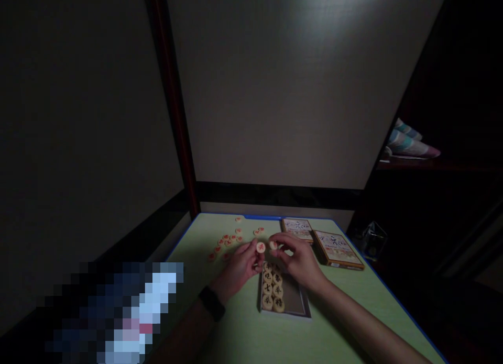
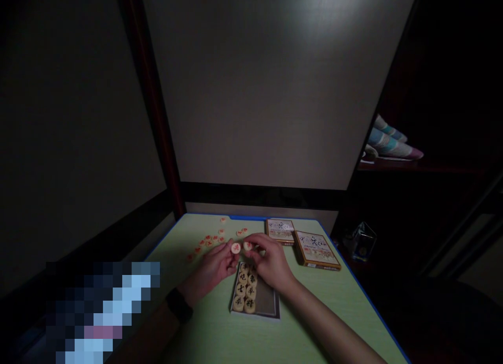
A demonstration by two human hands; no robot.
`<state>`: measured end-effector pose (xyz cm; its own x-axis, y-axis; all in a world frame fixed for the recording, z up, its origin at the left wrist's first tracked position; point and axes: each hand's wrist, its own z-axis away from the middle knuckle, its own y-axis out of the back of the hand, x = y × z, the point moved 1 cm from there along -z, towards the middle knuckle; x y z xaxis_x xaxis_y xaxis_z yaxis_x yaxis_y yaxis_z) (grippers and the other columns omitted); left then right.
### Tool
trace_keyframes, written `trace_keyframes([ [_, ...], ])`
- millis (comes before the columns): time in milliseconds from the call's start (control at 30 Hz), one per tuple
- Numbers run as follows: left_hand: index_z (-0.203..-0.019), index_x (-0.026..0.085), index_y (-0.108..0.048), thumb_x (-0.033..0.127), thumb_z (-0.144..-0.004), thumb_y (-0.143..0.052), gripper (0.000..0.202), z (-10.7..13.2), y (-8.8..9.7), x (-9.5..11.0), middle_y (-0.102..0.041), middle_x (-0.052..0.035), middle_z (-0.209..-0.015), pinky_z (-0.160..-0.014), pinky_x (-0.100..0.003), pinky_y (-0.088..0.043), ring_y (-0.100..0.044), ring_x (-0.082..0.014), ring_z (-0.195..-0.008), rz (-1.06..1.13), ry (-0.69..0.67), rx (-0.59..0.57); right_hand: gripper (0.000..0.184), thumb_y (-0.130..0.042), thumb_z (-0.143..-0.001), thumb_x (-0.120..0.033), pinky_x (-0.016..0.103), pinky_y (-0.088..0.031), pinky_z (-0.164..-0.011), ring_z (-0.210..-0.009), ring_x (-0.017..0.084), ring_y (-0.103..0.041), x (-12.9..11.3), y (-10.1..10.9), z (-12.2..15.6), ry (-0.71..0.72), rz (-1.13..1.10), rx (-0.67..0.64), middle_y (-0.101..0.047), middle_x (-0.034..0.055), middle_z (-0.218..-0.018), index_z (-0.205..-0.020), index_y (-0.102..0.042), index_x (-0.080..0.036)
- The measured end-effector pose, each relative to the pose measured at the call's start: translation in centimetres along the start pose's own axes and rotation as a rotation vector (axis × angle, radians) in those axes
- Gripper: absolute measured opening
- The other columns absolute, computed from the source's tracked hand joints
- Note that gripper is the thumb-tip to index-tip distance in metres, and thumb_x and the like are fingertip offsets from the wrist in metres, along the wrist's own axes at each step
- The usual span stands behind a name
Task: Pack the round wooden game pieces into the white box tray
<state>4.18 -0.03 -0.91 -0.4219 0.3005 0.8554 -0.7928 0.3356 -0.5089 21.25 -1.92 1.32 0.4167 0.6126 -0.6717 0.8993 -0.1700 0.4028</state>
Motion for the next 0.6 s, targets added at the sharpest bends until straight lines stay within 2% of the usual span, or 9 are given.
trace_keyframes([
  [67, -0.082, 0.017, -0.058, 0.049, -0.083, -0.068, 0.034, 0.0, -0.1, -0.2, -0.056, 0.0007, -0.074, -0.06, -0.021, -0.04, -0.049, -0.0083, -0.063, -0.018, 0.026, -0.016, 0.014, -0.067, -0.082, -0.018, 0.03, -0.055, -0.072, -0.084, 0.019, -0.066, -0.4, -0.1, 0.4, 0.036, -0.031, 0.01, -0.072, 0.0068, -0.094, -0.094, -0.073, -0.021],
  [167, -0.085, 0.016, -0.06, 0.051, -0.083, -0.069, 0.036, 0.1, -0.2, -0.6, -0.059, -0.0016, -0.079, -0.066, -0.023, -0.042, -0.053, -0.0102, -0.069, -0.027, 0.029, -0.075, 0.013, -0.067, -0.082, -0.018, 0.029, -0.055, -0.069, -0.079, 0.018, -0.065, -0.8, -0.3, 1.0, 0.039, -0.046, 0.013, -0.071, 0.0061, -0.09, -0.093, -0.074, -0.022],
  [333, -0.087, 0.014, -0.062, 0.048, -0.075, -0.078, 0.039, 0.5, -0.5, -0.6, -0.062, -0.0045, -0.086, -0.07, -0.025, -0.043, -0.056, -0.0116, -0.074, -0.026, 0.023, -0.162, 0.015, -0.07, -0.08, -0.017, 0.029, -0.054, -0.067, -0.076, 0.017, -0.064, -0.9, -0.1, 1.6, 0.027, -0.041, 0.01, -0.07, 0.0054, -0.089, -0.093, -0.075, -0.023],
  [600, -0.088, 0.014, -0.063, 0.043, -0.076, -0.079, 0.035, 1.1, -0.9, 0.0, -0.058, -0.002, -0.083, -0.067, -0.023, -0.041, -0.053, -0.0108, -0.075, -0.051, 0.029, -0.169, 0.013, -0.075, -0.079, -0.019, 0.033, -0.052, -0.076, -0.084, 0.021, -0.065, -0.7, -0.1, 1.7, 0.084, 0.012, 0.01, -0.074, 0.0052, -0.089, -0.092, -0.076, -0.023],
])
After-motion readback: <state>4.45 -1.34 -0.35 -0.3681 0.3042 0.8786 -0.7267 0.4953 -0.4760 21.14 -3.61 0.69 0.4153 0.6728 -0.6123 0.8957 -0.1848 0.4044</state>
